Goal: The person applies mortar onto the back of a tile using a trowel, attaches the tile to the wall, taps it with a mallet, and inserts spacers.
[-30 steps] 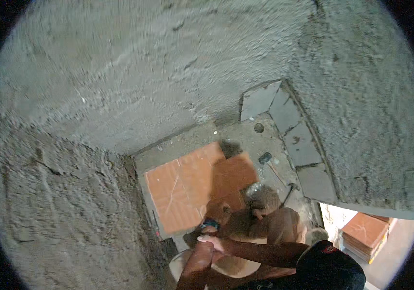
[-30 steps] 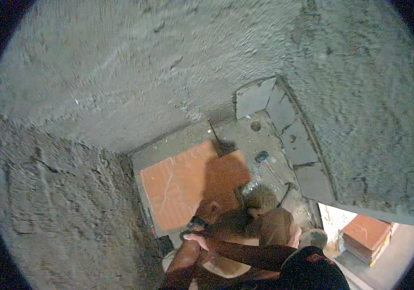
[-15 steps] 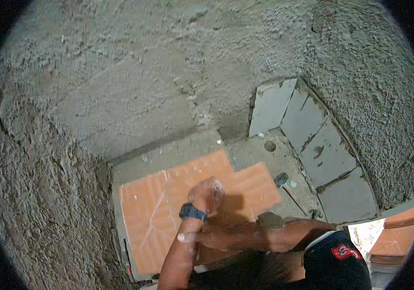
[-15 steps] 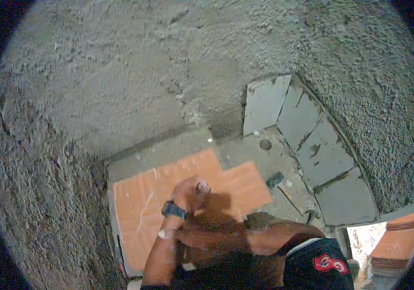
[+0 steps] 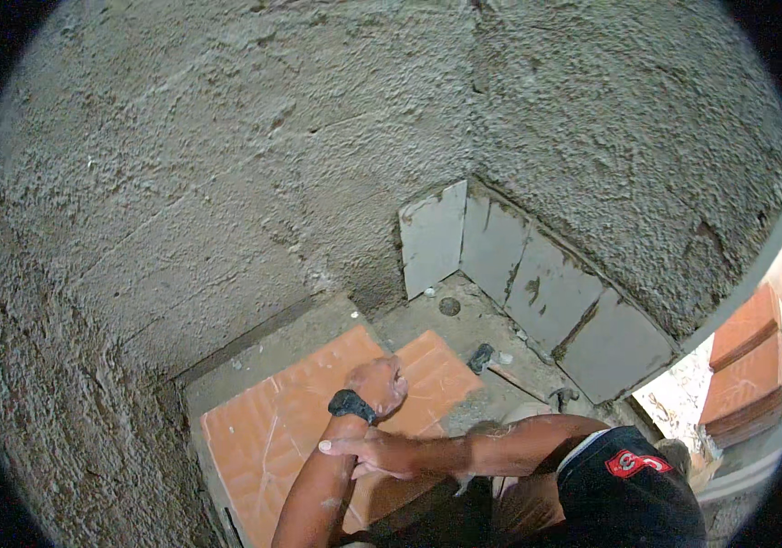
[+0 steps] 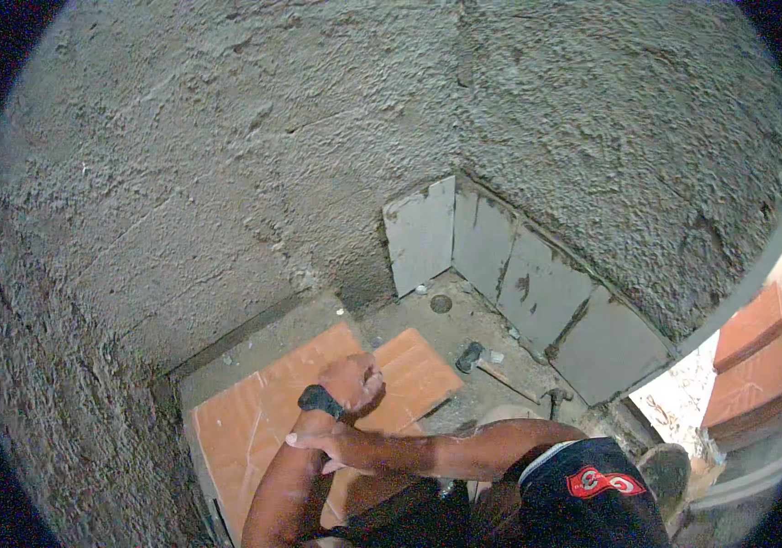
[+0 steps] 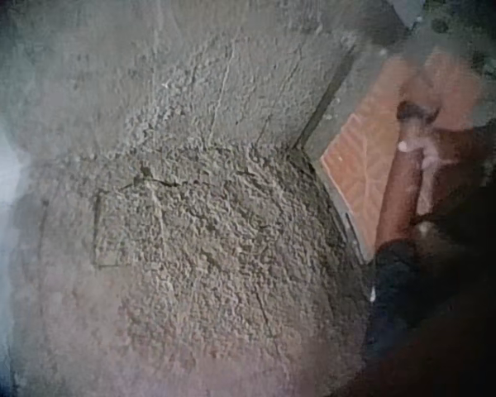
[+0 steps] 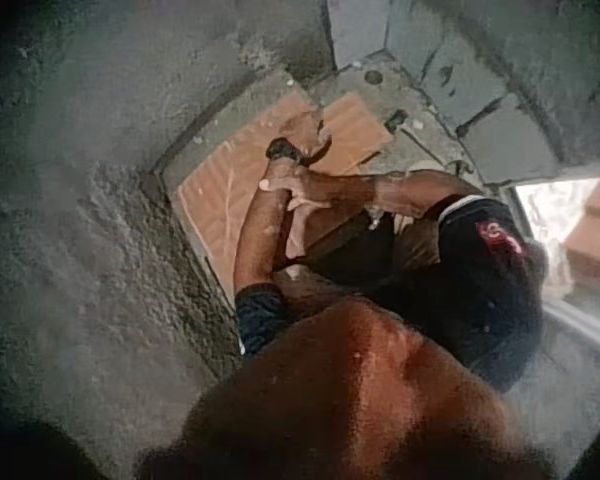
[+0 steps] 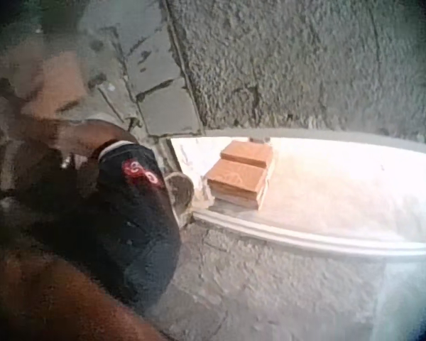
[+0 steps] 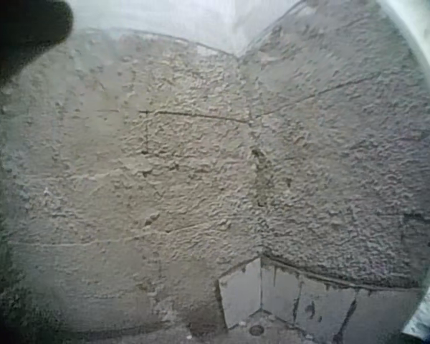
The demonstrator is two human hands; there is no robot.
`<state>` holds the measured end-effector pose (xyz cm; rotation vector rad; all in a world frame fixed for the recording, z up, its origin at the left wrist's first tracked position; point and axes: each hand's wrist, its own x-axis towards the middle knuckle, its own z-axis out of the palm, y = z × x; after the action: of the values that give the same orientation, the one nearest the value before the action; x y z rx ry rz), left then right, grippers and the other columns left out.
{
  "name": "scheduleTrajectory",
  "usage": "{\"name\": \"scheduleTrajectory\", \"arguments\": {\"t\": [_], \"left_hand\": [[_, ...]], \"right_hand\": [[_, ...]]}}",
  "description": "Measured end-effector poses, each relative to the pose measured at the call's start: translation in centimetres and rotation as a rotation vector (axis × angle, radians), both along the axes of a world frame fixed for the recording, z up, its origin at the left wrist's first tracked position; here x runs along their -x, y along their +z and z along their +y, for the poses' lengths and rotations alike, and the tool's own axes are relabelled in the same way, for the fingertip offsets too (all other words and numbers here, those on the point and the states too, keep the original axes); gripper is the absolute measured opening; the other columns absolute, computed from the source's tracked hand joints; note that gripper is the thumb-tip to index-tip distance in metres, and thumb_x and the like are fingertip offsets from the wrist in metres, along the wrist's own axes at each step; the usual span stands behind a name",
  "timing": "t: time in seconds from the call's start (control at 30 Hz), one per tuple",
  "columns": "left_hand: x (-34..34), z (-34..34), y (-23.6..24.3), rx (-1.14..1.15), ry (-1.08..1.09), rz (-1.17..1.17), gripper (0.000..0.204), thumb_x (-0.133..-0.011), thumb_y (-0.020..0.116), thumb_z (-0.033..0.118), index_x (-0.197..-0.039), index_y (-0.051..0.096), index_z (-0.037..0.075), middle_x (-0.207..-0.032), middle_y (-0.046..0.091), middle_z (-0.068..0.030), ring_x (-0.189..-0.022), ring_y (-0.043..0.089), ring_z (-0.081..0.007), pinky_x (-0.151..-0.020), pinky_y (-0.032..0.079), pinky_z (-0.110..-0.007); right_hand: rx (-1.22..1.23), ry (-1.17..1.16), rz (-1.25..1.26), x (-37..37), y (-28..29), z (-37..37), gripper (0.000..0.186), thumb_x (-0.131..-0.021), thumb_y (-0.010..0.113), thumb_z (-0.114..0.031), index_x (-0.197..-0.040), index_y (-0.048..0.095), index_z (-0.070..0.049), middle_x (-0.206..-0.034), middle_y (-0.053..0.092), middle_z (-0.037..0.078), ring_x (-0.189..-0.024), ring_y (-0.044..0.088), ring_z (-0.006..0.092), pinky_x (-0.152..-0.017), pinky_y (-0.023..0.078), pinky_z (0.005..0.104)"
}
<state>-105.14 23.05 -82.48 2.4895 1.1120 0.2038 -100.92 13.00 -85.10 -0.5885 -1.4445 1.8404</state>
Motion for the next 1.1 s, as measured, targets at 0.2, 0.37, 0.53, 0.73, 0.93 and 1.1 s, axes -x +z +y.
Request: {"name": "scheduleTrajectory", "arguments": {"t": [0.2, 0.37, 0.53, 0.73, 0.93, 1.1], "left_hand": [[-0.2, -1.5, 0.1, 0.065, -0.114, 0.027, 0.026, -0.080, 0.057, 0.028, -0.092, 0.063, 0.006, -0.093, 0.068, -0.0183, -0.088, 0.065, -0.0371, -0.078, 0.052, -0.047], [3.5, 0.3, 0.6, 0.008, -0.086, 0.084, 0.036, -0.082, 0.063, 0.035, -0.105, 0.064, 0.007, -0.103, 0.068, -0.0165, -0.097, 0.065, -0.0334, -0.083, 0.051, -0.042], [10.7, 2.4, -0.2, 0.006, 0.204, 0.102, 0.042, -0.079, 0.065, 0.036, -0.107, 0.063, 0.004, -0.101, 0.068, -0.0188, -0.098, 0.064, -0.0349, -0.086, 0.051, -0.042], [16.3, 2.0, -2.2, 0.024, 0.396, 0.301, 0.062, -0.072, 0.077, 0.038, -0.123, 0.058, 0.006, -0.132, 0.055, -0.0189, -0.121, 0.053, -0.0361, -0.100, 0.045, -0.042], [18.6, 3.0, -3.9, 0.133, 0.377, 0.348, 0.089, -0.063, 0.083, 0.048, -0.135, 0.049, 0.007, -0.142, 0.045, -0.0203, -0.134, 0.039, -0.0354, -0.110, 0.036, -0.040], [19.2, 3.1, -5.5, -0.005, 0.417, 0.303, 0.087, -0.059, 0.084, 0.049, -0.127, 0.055, 0.004, -0.133, 0.051, -0.0205, -0.128, 0.045, -0.0355, -0.107, 0.039, -0.041]], "right_hand": [[0.437, 0.076, -0.299, -1.3, 2.5, -1.6, 0.072, -0.088, 0.057, -0.060, -0.130, 0.051, -0.002, -0.121, 0.062, 0.013, -0.110, 0.060, 0.0290, -0.094, 0.048, 0.0445], [-0.075, 0.334, -0.582, -3.2, 4.6, 0.3, 0.064, -0.086, 0.062, -0.058, -0.111, 0.061, 0.001, -0.104, 0.067, 0.011, -0.094, 0.064, 0.0229, -0.082, 0.051, 0.0358], [-0.531, 0.010, -0.955, -10.2, 7.7, 4.5, 0.047, -0.083, 0.067, -0.045, -0.099, 0.063, -0.001, -0.086, 0.067, 0.013, -0.080, 0.063, 0.0253, -0.072, 0.050, 0.0394], [-0.318, -0.882, -1.173, -17.9, 5.2, 9.5, 0.064, -0.077, 0.069, -0.049, -0.115, 0.062, 0.001, -0.104, 0.068, 0.022, -0.096, 0.066, 0.0337, -0.084, 0.050, 0.0412], [-0.135, -0.457, -1.497, -19.6, -2.0, 11.7, 0.061, -0.077, 0.070, -0.046, -0.110, 0.064, 0.004, -0.111, 0.065, 0.026, -0.101, 0.064, 0.0360, -0.087, 0.049, 0.0436], [0.242, -0.643, -1.405, -17.9, -4.7, 11.7, 0.055, -0.078, 0.069, -0.043, -0.106, 0.067, 0.005, -0.105, 0.066, 0.027, -0.104, 0.064, 0.0330, -0.084, 0.050, 0.0473]]}}
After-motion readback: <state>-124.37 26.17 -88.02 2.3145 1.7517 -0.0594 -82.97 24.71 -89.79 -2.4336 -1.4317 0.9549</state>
